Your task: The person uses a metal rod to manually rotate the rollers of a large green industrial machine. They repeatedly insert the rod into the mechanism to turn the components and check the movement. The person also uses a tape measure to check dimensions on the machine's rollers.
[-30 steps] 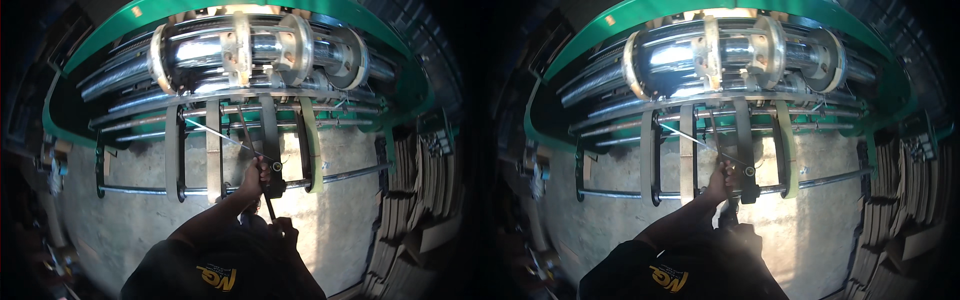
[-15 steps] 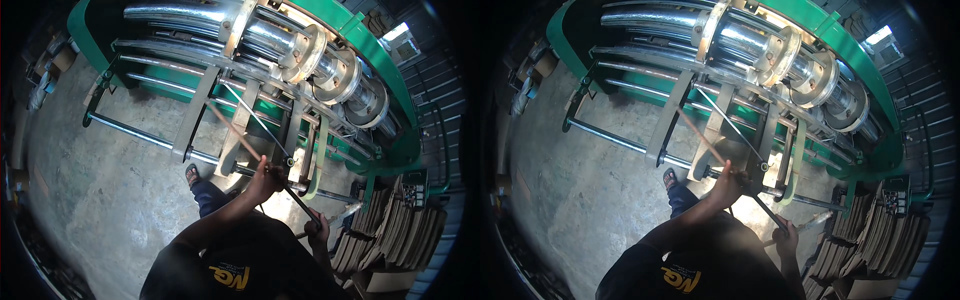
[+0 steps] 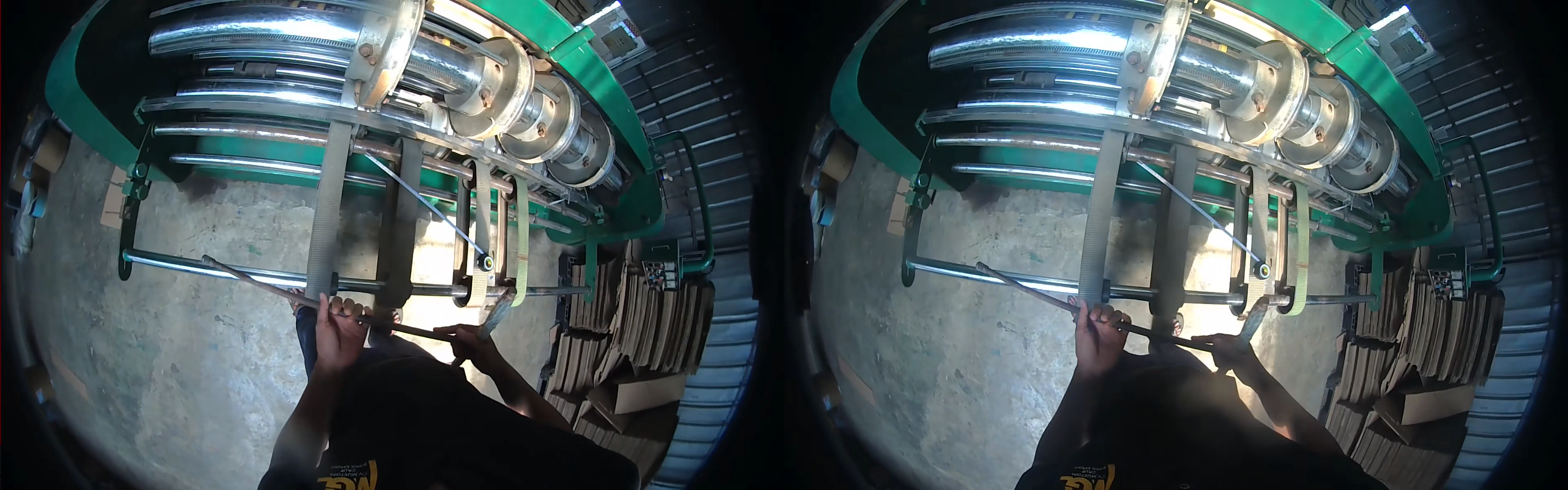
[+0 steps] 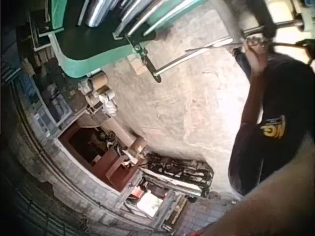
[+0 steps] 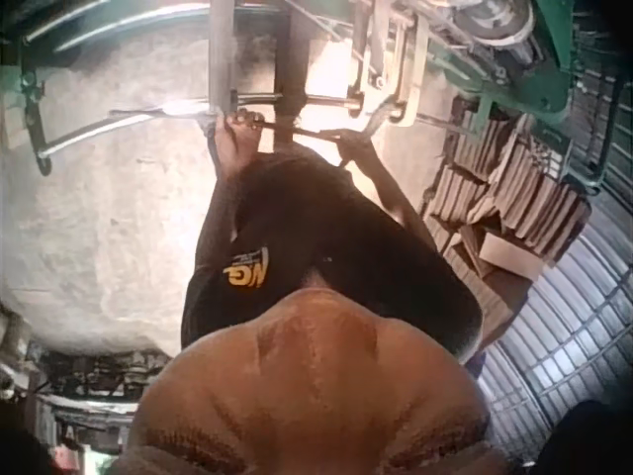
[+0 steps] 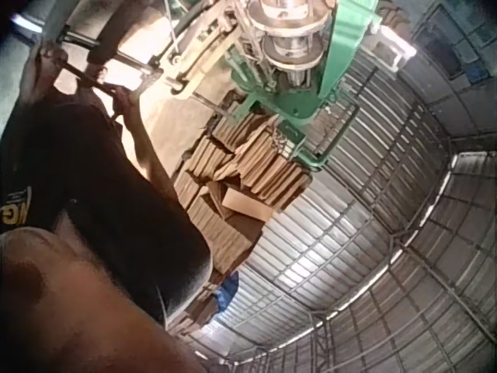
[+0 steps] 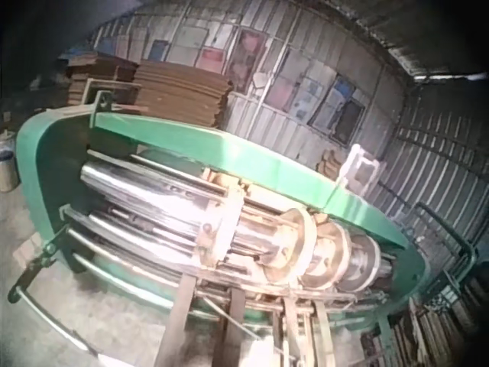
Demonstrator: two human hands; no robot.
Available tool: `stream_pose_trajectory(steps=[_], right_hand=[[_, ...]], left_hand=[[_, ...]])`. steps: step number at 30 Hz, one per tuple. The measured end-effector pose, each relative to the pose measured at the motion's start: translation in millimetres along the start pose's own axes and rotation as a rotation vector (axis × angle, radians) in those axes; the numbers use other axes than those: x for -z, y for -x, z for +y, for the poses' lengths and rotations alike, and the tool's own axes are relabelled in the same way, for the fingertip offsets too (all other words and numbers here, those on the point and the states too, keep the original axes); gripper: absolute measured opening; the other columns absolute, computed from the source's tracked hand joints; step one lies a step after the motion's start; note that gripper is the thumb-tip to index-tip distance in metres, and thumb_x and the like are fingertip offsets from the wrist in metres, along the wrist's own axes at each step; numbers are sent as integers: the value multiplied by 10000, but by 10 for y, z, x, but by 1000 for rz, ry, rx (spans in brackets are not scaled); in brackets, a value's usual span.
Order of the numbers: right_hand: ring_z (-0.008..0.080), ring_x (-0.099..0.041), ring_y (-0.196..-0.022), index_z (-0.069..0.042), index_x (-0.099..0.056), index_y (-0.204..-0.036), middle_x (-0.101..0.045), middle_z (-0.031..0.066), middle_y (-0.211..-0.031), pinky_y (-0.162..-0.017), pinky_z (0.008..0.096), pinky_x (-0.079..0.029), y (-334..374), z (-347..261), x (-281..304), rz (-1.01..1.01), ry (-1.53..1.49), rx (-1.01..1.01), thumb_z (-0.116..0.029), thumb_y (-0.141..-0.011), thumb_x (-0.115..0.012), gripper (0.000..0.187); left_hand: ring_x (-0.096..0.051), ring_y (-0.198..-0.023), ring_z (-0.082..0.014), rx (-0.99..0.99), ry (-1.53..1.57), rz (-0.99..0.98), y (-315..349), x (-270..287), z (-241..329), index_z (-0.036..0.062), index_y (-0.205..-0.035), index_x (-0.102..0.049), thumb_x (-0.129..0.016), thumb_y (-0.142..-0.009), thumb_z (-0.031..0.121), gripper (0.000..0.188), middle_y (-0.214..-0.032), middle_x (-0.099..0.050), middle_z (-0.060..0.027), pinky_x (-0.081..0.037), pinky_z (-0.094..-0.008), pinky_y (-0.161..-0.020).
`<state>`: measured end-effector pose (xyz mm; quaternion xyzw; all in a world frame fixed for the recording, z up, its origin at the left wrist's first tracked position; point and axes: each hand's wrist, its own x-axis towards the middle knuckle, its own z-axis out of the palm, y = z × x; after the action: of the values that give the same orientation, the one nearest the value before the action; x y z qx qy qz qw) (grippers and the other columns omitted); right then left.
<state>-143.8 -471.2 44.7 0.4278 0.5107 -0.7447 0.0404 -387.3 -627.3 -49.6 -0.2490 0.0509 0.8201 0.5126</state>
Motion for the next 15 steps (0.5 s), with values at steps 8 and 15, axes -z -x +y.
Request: stream_pose_trajectory(steps=[8, 15], right_hand=[[45, -409, -575, -54, -494, -1468, -490, -60, -656, -541, 243, -348, -76, -292, -1137, 186, -57, -61, -318, -976, -623, 573], [51, -429, -524, -71, -464, -1488, -496, -38, -594, -496, 280, -350, -188, -508, -1531, 487, 372, -59, -214, -926, -682, 619]], left_hand=[[-409, -618, -117, 202, -173, 102, -724, -413, 627, 150, -951, -553, -437, -1070, 415, 313, -702, -427, 2, -375, -274, -619], [-371, -532, -105, 481, -259, 109, -1670, -352, 234, 118, -996, -565, -419, -1082, 375, 308, -681, -485, -24, -353, -252, -528]])
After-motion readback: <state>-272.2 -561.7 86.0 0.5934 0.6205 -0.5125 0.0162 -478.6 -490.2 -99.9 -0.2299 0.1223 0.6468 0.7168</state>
